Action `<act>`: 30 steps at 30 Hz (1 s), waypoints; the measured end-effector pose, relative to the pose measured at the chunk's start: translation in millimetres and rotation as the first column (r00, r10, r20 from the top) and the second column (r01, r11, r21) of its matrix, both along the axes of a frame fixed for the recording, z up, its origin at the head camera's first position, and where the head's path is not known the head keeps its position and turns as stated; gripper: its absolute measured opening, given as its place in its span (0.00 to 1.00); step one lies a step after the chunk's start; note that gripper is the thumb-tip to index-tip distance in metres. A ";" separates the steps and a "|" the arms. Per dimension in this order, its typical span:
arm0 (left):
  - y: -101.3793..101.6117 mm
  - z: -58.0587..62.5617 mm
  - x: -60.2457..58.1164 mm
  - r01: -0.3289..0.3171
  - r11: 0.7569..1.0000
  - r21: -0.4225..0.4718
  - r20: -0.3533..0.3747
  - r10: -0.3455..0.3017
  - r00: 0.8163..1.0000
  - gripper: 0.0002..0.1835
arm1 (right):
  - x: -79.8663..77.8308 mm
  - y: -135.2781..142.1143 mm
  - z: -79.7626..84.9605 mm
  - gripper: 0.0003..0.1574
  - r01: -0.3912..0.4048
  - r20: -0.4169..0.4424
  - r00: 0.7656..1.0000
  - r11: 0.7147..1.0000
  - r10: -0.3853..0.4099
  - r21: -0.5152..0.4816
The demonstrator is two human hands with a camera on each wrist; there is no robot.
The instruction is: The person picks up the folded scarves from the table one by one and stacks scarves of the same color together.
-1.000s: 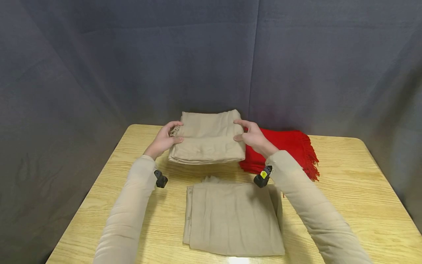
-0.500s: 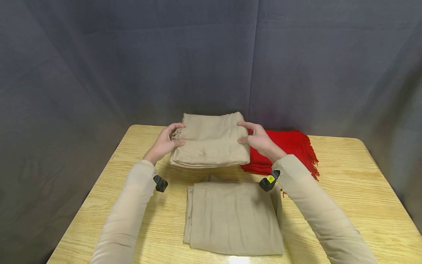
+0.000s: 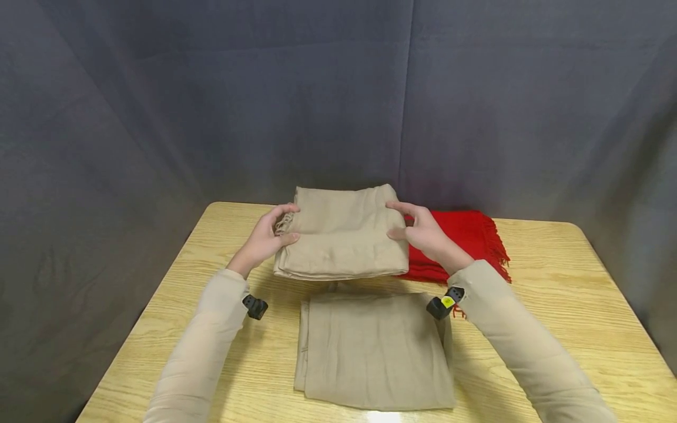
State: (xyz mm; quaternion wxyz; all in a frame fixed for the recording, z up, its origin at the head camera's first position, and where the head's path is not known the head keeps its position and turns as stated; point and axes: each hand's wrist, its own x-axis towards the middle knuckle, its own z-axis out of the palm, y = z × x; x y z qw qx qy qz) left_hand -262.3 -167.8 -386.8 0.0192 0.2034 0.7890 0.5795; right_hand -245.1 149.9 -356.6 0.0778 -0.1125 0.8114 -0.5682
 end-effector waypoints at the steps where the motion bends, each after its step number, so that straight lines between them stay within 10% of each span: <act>1: 0.3 0.6 1.7 0.002 1.000 0.005 -0.008 -0.002 1.000 0.26 | 1.8 0.8 0.8 0.36 0.000 -0.003 1.000 1.000 0.000 0.002; 30: 17.1 11.3 48.9 0.066 0.996 0.056 -0.154 -0.057 0.986 0.25 | 52.4 23.5 16.6 0.37 -0.053 -0.031 0.998 0.999 0.053 0.000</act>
